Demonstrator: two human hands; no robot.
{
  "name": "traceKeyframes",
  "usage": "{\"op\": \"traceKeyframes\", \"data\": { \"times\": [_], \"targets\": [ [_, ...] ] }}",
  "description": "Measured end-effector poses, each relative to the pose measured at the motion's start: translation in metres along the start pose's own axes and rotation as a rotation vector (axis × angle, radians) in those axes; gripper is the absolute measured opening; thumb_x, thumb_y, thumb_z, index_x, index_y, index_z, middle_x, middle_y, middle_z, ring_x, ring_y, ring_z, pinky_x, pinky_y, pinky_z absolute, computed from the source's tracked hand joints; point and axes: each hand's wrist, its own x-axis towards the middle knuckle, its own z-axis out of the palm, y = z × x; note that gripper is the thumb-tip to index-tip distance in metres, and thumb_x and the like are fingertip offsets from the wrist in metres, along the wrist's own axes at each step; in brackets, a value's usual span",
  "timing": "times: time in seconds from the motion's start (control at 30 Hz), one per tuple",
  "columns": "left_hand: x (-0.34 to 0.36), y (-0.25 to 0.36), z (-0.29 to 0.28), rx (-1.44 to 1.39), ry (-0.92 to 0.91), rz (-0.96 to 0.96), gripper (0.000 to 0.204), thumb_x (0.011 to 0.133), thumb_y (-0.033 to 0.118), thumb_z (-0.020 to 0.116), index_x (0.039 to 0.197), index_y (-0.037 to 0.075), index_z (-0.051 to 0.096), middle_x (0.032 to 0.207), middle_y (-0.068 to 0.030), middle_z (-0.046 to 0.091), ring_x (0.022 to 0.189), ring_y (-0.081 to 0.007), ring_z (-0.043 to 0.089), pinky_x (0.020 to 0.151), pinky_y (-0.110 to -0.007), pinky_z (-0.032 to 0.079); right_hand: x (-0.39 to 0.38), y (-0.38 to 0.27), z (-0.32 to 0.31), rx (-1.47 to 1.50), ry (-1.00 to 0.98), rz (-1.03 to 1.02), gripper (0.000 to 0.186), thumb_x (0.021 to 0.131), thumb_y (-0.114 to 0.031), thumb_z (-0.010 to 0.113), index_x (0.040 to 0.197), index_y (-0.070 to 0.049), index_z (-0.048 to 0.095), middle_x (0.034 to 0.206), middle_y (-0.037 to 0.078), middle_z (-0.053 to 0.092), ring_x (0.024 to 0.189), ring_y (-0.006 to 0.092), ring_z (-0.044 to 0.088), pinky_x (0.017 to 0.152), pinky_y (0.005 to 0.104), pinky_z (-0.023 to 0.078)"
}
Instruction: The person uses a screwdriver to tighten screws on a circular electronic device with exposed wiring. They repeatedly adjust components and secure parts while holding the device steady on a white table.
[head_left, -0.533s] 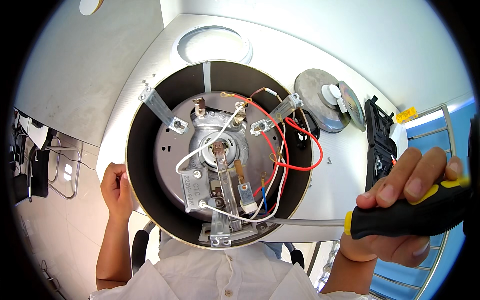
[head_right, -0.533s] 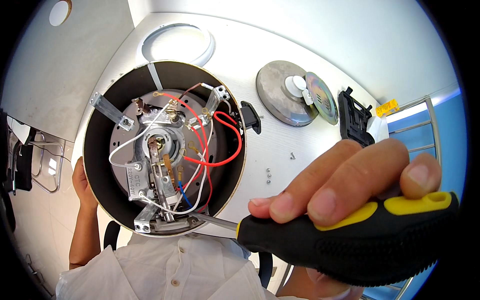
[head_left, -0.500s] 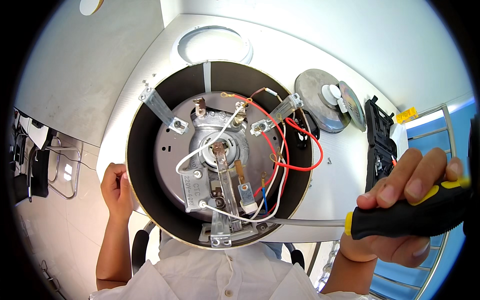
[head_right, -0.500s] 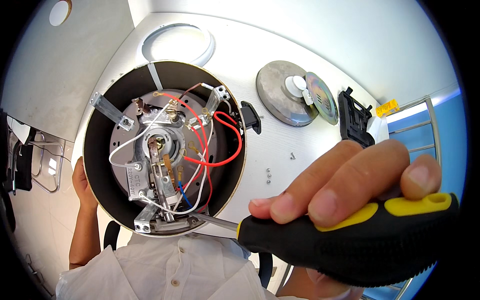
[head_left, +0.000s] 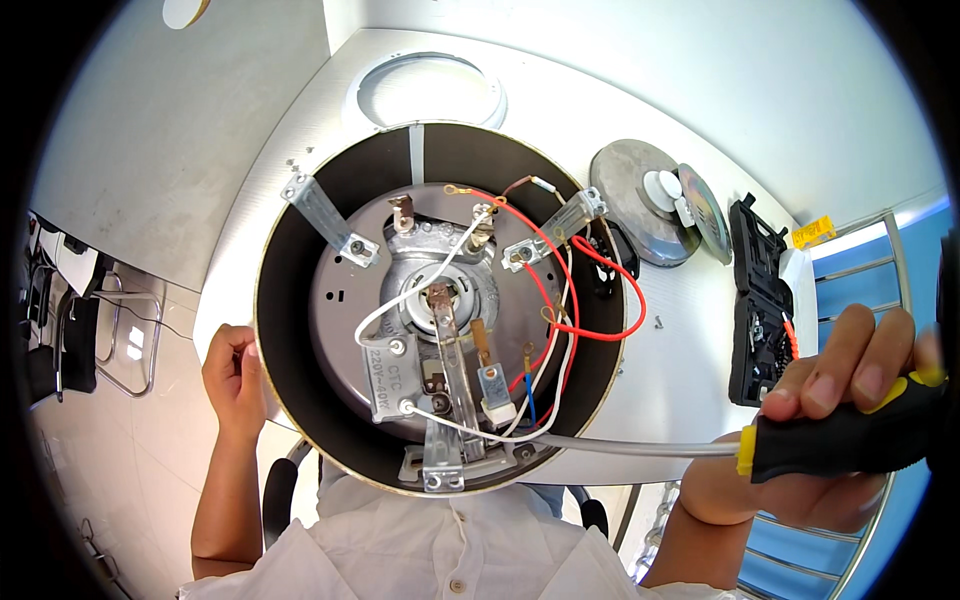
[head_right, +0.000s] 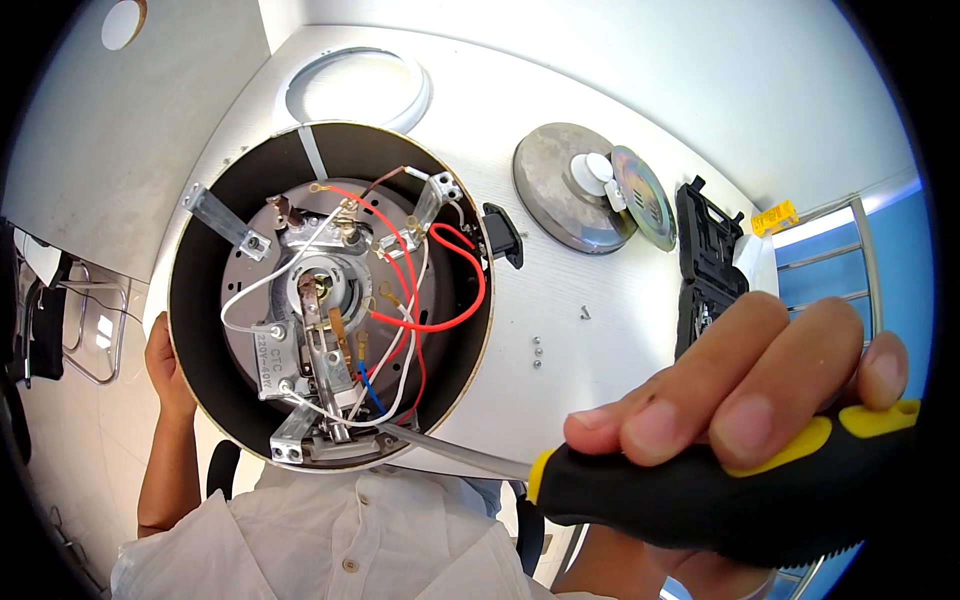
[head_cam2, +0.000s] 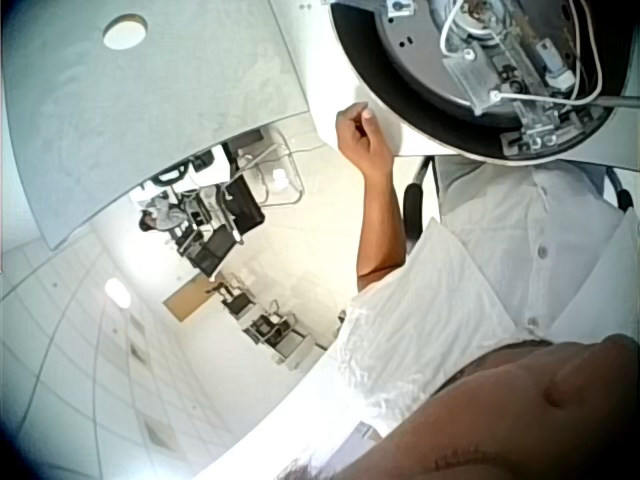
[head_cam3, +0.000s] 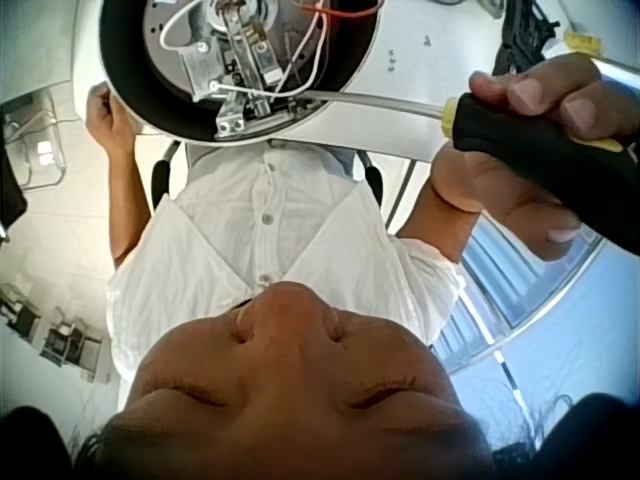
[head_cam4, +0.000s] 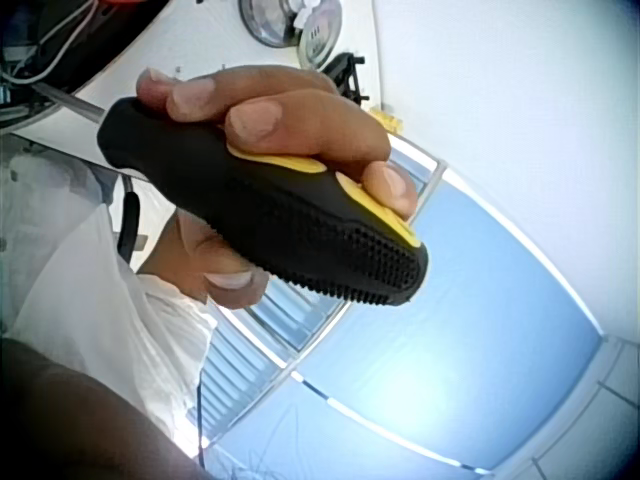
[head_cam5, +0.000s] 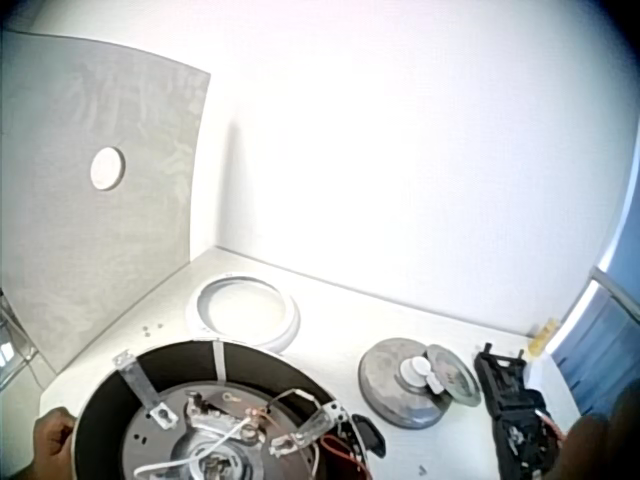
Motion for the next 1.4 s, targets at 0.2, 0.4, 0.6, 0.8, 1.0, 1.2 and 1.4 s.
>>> {"op": "traceKeyframes", "data": {
  "times": [0.2, 0.4, 0.6, 0.8, 1.0, 1.2, 1.4],
  "targets": [
    [0.0, 0.0, -0.001, 0.014, -0.01, 0.007, 0.009, 0.088, 0.01, 0.048, 0.082, 0.002, 0.05, 0.071, -0.0013, 0.043, 0.064, -0.0094, 0.039, 0.06, -0.022, 0.032, -0.003, -0.009, -0.004, 0.06, 0.016, 0.039, 0.057, 0.073, -0.005, 0.07, 0.113, -0.002, 0.03, 0.093, 0.008, 0.039, 0.085, 0.017, 0.051, 0.077, 0.0334, 0.056],
    [0.0, -0.002, -0.002, 0.016, -0.018, 0.012, 0.01, 0.088, 0.011, 0.05, 0.083, 0.002, 0.051, 0.071, -0.0008, 0.044, 0.064, -0.0087, 0.039, 0.059, -0.022, 0.032, -0.009, -0.017, -0.008, 0.091, 0.058, 0.023, 0.056, 0.073, -0.005, 0.069, 0.113, -0.001, 0.03, 0.093, 0.008, 0.037, 0.085, 0.0173, 0.049, 0.079, 0.0337, 0.056],
    [-0.001, 0.003, -0.007, -0.049, 0.041, 0.107, 0.009, 0.087, 0.011, 0.05, 0.086, 0.001, 0.052, 0.07, -0.0015, 0.043, 0.062, -0.0084, 0.037, 0.058, -0.023, 0.03, -0.013, -0.022, -0.003, 0.099, 0.135, -0.068, 0.051, 0.077, -0.009, 0.064, 0.114, 0.004, 0.031, 0.093, 0.009, 0.036, 0.083, 0.0183, 0.046, 0.077, 0.0325, 0.056],
    [-0.019, 0.074, -0.01, -0.25, 0.034, 0.649, 0.019, 0.085, 0.021, 0.058, 0.083, 0.004, 0.051, 0.068, -0.0043, 0.044, 0.052, -0.0155, 0.041, 0.045, -0.029, 0.031, -0.016, -0.031, 0.008, 0.215, 0.287, -0.171, 0.054, 0.073, -0.003, 0.07, 0.11, 0.0, 0.031, 0.089, 0.01, 0.043, 0.078, 0.0195, 0.057, 0.067, 0.0361, 0.059],
    [-0.006, 0.18, 0.008, -0.19, -0.462, 0.66, 0.045, 0.069, 0.033, 0.076, 0.101, 0.004, 0.063, 0.057, -0.0015, 0.04, 0.043, -0.0143, 0.036, 0.039, -0.027, 0.026, -0.026, -0.03, 0.016, 0.401, 0.394, -0.241, 0.052, 0.072, -0.003, 0.07, 0.107, 0.001, 0.031, 0.086, 0.011, 0.043, 0.073, 0.0191, 0.057, 0.063, 0.0344, 0.059],
    [-0.022, 0.183, 0.026, -0.222, -0.393, 0.712, 0.023, 0.072, 0.022, 0.072, 0.088, 0.006, 0.067, 0.053, -0.0007, 0.04, 0.041, -0.0133, 0.035, 0.037, -0.026, 0.025, -0.045, -0.029, 0.018, 0.504, 0.416, -0.237, 0.051, 0.074, -0.003, 0.067, 0.11, 0.003, 0.031, 0.088, 0.013, 0.043, 0.076, 0.0215, 0.057, 0.066, 0.0396, 0.059],
    [-0.028, 0.191, 0.022, -0.258, -0.445, 0.651, 0.026, 0.063, 0.011, 0.074, 0.087, 0.005, 0.064, 0.058, -0.0026, 0.042, 0.044, -0.0146, 0.041, 0.038, -0.028, 0.031, -0.059, -0.032, 0.018, 0.523, 0.432, -0.255, 0.048, 0.077, -0.003, 0.064, 0.112, 0.003, 0.031, 0.09, 0.013, 0.042, 0.08, 0.0214, 0.055, 0.071, 0.0409, 0.059]
  ]
}}
